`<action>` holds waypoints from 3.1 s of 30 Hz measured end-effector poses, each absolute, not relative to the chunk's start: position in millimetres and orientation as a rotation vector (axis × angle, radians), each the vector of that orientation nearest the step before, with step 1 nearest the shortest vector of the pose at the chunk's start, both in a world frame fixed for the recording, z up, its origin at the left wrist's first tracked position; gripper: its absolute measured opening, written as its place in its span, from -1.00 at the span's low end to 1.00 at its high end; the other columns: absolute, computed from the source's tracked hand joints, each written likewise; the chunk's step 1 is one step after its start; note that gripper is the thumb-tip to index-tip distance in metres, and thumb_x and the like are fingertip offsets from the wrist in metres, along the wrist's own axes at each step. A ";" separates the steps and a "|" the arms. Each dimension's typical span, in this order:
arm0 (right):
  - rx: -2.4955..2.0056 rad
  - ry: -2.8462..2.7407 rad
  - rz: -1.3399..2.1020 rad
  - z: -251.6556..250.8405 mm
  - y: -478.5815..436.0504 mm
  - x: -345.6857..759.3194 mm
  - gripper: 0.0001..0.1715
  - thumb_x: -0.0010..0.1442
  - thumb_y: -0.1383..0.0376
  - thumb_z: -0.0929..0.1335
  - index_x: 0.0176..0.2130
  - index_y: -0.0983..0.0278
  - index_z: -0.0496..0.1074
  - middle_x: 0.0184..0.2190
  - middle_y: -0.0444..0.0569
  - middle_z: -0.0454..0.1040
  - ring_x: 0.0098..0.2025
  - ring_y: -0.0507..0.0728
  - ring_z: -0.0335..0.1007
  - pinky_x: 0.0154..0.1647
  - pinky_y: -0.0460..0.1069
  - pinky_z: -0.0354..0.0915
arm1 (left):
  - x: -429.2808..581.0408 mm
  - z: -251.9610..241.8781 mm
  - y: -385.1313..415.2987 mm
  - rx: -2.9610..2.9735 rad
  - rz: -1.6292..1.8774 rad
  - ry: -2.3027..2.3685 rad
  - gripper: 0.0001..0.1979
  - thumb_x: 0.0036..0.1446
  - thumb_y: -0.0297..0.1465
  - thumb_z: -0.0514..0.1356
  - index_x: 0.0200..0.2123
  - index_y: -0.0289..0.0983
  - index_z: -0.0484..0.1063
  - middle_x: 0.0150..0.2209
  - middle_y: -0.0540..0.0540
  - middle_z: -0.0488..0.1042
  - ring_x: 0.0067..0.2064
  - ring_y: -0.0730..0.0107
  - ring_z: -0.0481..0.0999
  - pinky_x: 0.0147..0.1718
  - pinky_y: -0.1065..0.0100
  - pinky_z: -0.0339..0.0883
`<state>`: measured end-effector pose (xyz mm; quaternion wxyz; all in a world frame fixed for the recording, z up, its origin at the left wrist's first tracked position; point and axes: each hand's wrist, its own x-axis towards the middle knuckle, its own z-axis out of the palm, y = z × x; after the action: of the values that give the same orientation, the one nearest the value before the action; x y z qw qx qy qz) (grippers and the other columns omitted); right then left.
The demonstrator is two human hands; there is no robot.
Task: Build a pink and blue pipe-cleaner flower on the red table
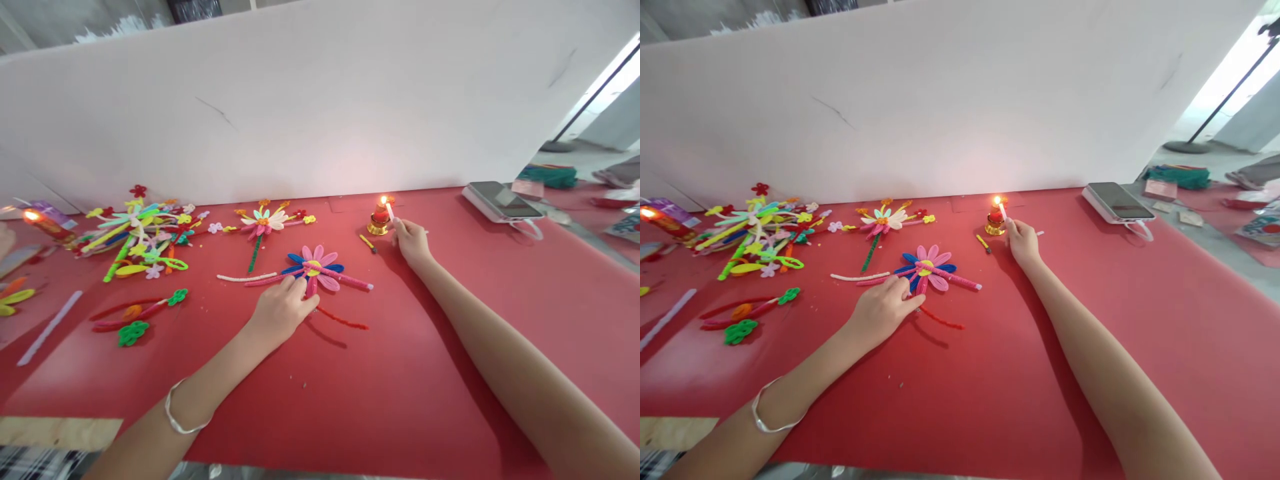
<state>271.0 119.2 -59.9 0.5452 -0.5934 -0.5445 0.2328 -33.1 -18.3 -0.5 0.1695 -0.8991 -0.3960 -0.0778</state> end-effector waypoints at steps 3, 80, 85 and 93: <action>-1.398 -1.298 0.552 -58.8 118.1 270.3 -0.48 0.16 -0.06 0.17 -0.50 0.27 0.38 -0.79 -0.21 0.19 -0.69 -0.01 0.09 -0.56 -0.08 0.08 | -30.8 3.9 -17.2 -2.530 -0.348 -1.039 -0.71 0.21 -0.55 -0.09 -0.36 -0.29 0.41 -0.37 -0.12 0.35 -0.27 0.31 0.33 -0.32 0.31 0.24; -1.407 -1.306 0.508 -64.0 120.6 275.7 -0.49 0.20 0.00 0.15 -0.48 0.28 0.39 -0.80 -0.21 0.18 -0.71 -0.02 0.08 -0.61 -0.09 0.04 | -24.3 -29.4 -21.8 -2.738 -0.569 -0.916 -0.73 0.24 -0.50 -0.03 -0.02 -0.38 0.32 -0.23 -0.14 0.48 -0.18 0.29 0.39 -0.28 0.27 0.26; -1.402 -1.295 0.522 -61.5 118.9 274.0 -0.50 0.20 0.00 0.16 -0.49 0.28 0.39 -0.80 -0.22 0.16 -0.71 -0.03 0.07 -0.61 -0.09 0.04 | -19.8 -25.3 -25.5 -2.669 -0.389 -0.855 -0.61 0.23 -0.52 -0.07 0.12 -0.44 0.15 -0.08 -0.25 0.39 -0.06 0.19 0.34 -0.15 0.19 0.28; -1.403 -1.293 0.533 -62.2 119.5 274.2 -0.49 0.20 -0.01 0.16 -0.49 0.28 0.39 -0.80 -0.21 0.17 -0.70 -0.02 0.07 -0.60 -0.08 0.05 | -26.7 -17.8 -26.3 -2.705 -0.187 -0.805 -0.51 0.20 -0.60 -0.17 0.22 -0.42 -0.08 -0.43 -0.04 0.35 -0.40 0.41 0.41 -0.46 0.43 0.29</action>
<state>274.2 119.5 -62.2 0.5483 -0.5925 -0.5457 0.2249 -26.7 -26.3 -17.8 0.1557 -0.9447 -0.2812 -0.0652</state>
